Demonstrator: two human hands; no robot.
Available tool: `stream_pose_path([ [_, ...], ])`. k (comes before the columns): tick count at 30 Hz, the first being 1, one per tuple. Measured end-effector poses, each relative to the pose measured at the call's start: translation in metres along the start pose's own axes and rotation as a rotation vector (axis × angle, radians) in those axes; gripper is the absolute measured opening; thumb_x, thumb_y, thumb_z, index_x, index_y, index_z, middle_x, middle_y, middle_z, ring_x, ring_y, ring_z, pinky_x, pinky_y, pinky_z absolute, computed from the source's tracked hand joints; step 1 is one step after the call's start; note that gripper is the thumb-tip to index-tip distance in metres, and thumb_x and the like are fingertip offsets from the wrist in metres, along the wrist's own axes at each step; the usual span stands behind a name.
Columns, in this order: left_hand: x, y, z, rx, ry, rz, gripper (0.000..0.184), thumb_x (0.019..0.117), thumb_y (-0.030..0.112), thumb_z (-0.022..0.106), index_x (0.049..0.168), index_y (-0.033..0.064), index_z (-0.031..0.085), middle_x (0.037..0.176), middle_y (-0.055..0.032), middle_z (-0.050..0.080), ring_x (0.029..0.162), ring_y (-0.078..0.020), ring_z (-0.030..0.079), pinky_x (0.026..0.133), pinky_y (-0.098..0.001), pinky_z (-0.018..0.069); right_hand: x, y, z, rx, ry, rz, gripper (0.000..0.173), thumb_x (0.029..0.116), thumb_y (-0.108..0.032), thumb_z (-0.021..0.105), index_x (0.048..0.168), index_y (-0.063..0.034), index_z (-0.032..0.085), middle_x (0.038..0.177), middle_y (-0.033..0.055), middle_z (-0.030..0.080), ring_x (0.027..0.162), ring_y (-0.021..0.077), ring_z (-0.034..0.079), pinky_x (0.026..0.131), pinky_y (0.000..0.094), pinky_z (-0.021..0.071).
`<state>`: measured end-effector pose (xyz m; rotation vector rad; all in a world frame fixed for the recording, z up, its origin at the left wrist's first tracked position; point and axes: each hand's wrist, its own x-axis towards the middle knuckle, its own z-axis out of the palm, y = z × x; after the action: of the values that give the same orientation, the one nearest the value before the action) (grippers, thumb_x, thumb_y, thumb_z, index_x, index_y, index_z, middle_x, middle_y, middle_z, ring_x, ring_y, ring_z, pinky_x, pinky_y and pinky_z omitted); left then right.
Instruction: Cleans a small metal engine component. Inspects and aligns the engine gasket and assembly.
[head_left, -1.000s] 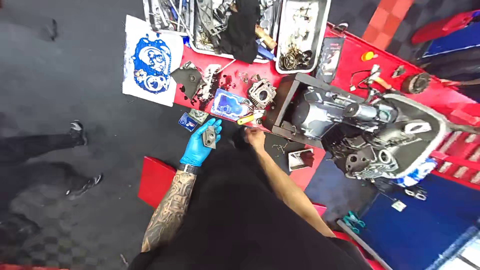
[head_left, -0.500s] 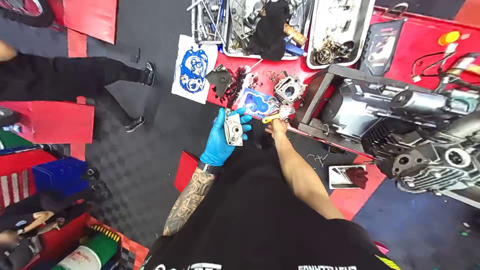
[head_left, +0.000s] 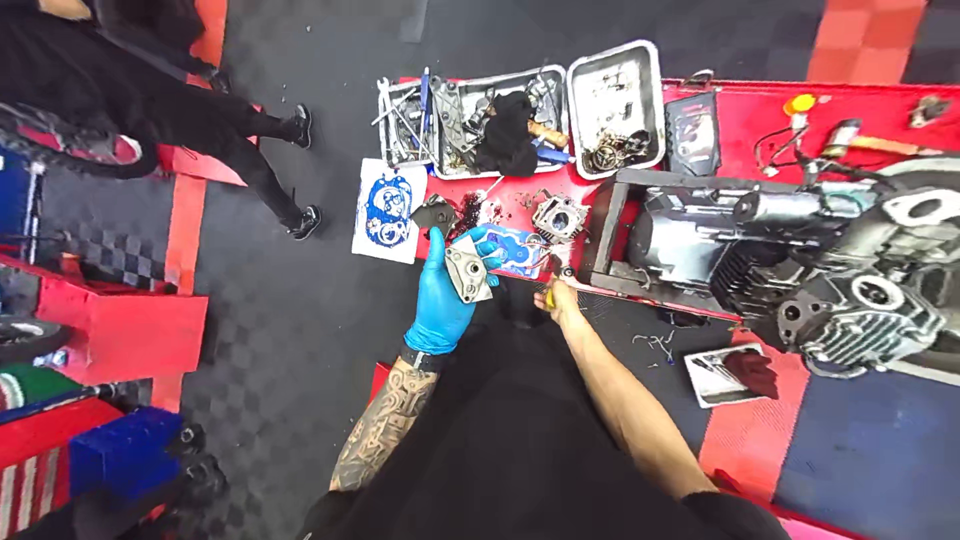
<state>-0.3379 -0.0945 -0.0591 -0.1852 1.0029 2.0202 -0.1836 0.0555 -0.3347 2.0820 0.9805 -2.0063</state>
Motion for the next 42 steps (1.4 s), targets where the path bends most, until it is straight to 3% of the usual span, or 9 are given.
stream_pose_path([
  [2, 0.009, 0.002, 0.008, 0.026, -0.027, -0.024, 0.082, 0.1063, 0.064, 0.010, 0.132, 0.0041, 0.061, 0.096, -0.0159, 0.069, 0.078, -0.0242, 0.069, 0.069, -0.0383, 0.0614, -0.030, 0.009, -0.028, -0.006, -0.070, 0.029, 0.024, 0.1045, -0.032, 0.047, 0.111, -0.0097, 0.054, 0.072, 0.0031, 0.053, 0.049, 0.0134, 0.049, 0.044, 0.0297, 0.0450],
  [5, 0.022, 0.003, 0.032, 0.024, -0.050, -0.028, 0.086, 0.1036, 0.069, 0.010, 0.121, 0.0042, 0.064, 0.091, -0.0149, 0.070, 0.075, -0.0234, 0.069, 0.065, -0.0377, 0.0608, -0.097, 0.014, -0.070, -0.102, -0.172, -0.188, 0.027, 0.1071, -0.031, 0.044, 0.118, -0.0109, 0.058, 0.068, -0.0018, 0.050, 0.045, 0.0081, 0.039, 0.040, 0.0243, 0.0355],
  [10, 0.021, 0.013, 0.086, 0.093, -0.141, 0.116, 0.084, 0.1054, 0.065, 0.006, 0.112, 0.0074, 0.067, 0.090, -0.0104, 0.071, 0.076, -0.0202, 0.070, 0.065, -0.0355, 0.0609, -0.254, -0.018, -0.103, -0.481, -0.141, -1.234, 0.043, 0.1055, -0.040, 0.049, 0.127, -0.0049, 0.062, 0.092, 0.0042, 0.067, 0.073, 0.0094, 0.063, 0.064, 0.0306, 0.0559],
  [14, 0.003, 0.023, 0.128, 0.024, -0.290, 0.201, 0.081, 0.1053, 0.063, 0.005, 0.107, 0.0099, 0.067, 0.086, -0.0063, 0.069, 0.075, -0.0179, 0.070, 0.065, -0.0346, 0.0610, -0.323, -0.030, -0.094, -0.488, -0.002, -1.636, 0.050, 0.1030, -0.037, 0.052, 0.144, -0.0093, 0.056, 0.099, 0.0103, 0.068, 0.076, 0.0128, 0.065, 0.063, 0.0291, 0.0559],
  [16, -0.008, 0.030, 0.140, -0.036, -0.370, 0.208, 0.084, 0.1037, 0.066, 0.004, 0.107, 0.0092, 0.067, 0.085, -0.0058, 0.070, 0.076, -0.0178, 0.070, 0.066, -0.0349, 0.0612, -0.336, -0.032, -0.091, -0.515, 0.032, -1.689, 0.052, 0.1028, -0.031, 0.052, 0.153, -0.0176, 0.049, 0.100, 0.0079, 0.066, 0.074, 0.0133, 0.063, 0.059, 0.0295, 0.0537],
  [18, -0.019, 0.035, 0.148, -0.076, -0.408, 0.204, 0.087, 0.1020, 0.068, 0.003, 0.107, 0.0087, 0.066, 0.085, -0.0062, 0.068, 0.075, -0.0186, 0.070, 0.066, -0.0359, 0.0610, -0.343, -0.030, -0.089, -0.520, 0.056, -1.704, 0.049, 0.1030, -0.028, 0.052, 0.152, -0.0217, 0.052, 0.100, 0.0067, 0.065, 0.074, 0.0126, 0.062, 0.056, 0.0285, 0.0517],
  [28, -0.058, 0.037, 0.167, -0.082, -0.289, 0.404, 0.068, 0.1076, 0.059, 0.006, 0.107, 0.0094, 0.053, 0.078, -0.0033, 0.056, 0.069, -0.0142, 0.063, 0.062, -0.0290, 0.0571, -0.363, -0.020, -0.089, -0.522, 0.150, -1.758, 0.046, 0.1028, -0.027, 0.051, 0.147, -0.0201, 0.058, 0.099, 0.0077, 0.065, 0.073, 0.0120, 0.062, 0.055, 0.0251, 0.0479],
  [33, -0.056, 0.042, 0.162, -0.137, -0.409, 0.376, 0.084, 0.1017, 0.068, 0.002, 0.103, 0.0081, 0.061, 0.076, -0.0055, 0.061, 0.067, -0.0196, 0.066, 0.062, -0.0373, 0.0597, -0.367, -0.020, -0.086, -0.517, 0.183, -1.799, 0.044, 0.1031, -0.028, 0.050, 0.145, -0.0187, 0.059, 0.096, 0.0076, 0.065, 0.072, 0.0125, 0.061, 0.054, 0.0255, 0.0471],
  [42, -0.055, 0.052, 0.167, -0.149, -0.408, 0.486, 0.083, 0.1019, 0.066, 0.001, 0.100, 0.0088, 0.060, 0.073, -0.0036, 0.058, 0.065, -0.0178, 0.063, 0.061, -0.0354, 0.0575, -0.373, -0.026, -0.077, -0.537, 0.214, -1.817, 0.045, 0.1019, -0.027, 0.051, 0.145, -0.0204, 0.060, 0.093, 0.0070, 0.063, 0.071, 0.0128, 0.059, 0.053, 0.0254, 0.0441],
])
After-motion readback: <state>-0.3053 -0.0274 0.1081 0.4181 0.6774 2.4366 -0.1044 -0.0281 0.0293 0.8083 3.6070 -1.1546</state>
